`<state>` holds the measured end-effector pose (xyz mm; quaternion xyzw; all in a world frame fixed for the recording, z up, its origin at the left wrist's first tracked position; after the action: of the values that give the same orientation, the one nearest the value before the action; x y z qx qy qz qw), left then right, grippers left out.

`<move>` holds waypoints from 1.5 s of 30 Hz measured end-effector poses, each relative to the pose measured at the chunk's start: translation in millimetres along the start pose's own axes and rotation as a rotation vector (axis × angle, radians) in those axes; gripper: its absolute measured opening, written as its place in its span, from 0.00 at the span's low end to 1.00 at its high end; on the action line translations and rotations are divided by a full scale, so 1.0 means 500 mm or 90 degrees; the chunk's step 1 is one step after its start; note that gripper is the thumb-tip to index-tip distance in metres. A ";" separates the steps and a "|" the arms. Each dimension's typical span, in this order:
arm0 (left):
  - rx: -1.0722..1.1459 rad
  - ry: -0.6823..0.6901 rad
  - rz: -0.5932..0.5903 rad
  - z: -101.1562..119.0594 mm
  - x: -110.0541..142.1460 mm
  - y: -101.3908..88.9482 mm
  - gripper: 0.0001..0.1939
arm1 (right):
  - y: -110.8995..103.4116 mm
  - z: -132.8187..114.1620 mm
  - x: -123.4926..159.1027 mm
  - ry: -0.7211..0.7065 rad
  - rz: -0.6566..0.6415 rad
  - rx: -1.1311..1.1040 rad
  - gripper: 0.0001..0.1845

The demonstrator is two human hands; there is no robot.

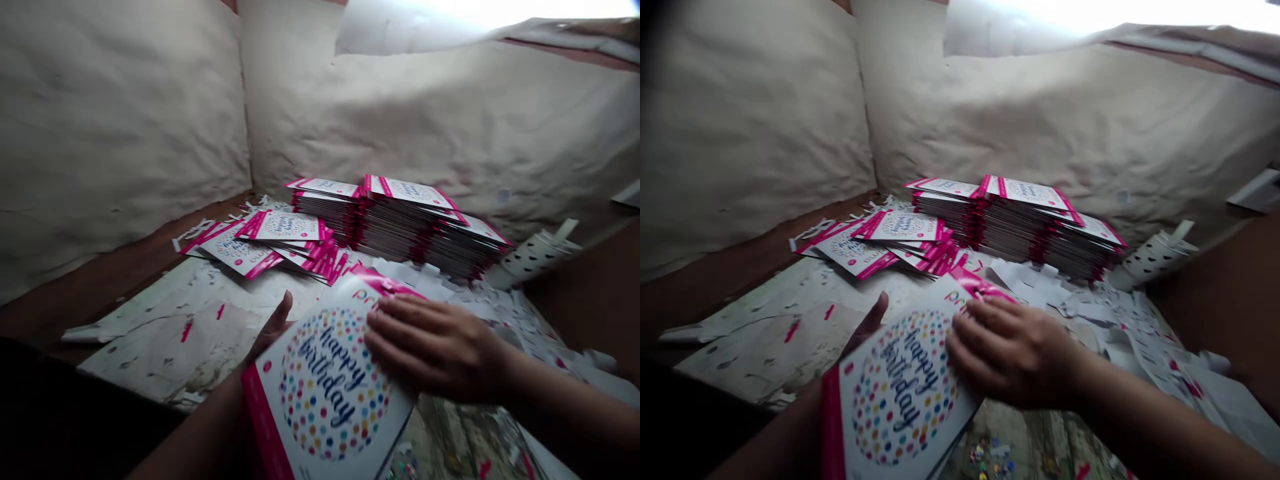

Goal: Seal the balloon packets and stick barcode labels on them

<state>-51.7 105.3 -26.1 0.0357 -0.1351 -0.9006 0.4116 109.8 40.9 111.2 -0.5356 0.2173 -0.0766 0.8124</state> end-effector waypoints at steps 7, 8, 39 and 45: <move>0.107 0.024 -0.064 -0.024 -0.013 0.130 0.16 | -0.013 -0.035 0.258 0.625 0.391 -0.361 0.27; 0.083 0.048 -0.045 -0.030 -0.009 0.148 0.14 | 0.007 -0.048 0.279 0.661 0.429 -0.482 0.26; -0.236 0.432 0.283 0.114 0.022 0.276 0.08 | 0.126 -0.107 0.294 0.679 0.614 -0.824 0.32; -0.081 0.390 0.308 0.085 0.008 0.259 0.09 | 0.147 -0.113 0.308 0.724 0.604 -0.814 0.30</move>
<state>32.9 30.5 50.4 0.2440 0.0457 -0.7317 0.6349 214.6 -31.0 -15.8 -0.6151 0.7701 0.1435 0.0894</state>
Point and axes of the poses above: each hand's wrist, its own x-axis away from the middle knuckle, its own y-axis out of the palm, z = x × y, the point moved 5 cm from there along -x, towards the middle knuckle, and after that the axes turned 4 degrees about -z, right-handed, at the moved point
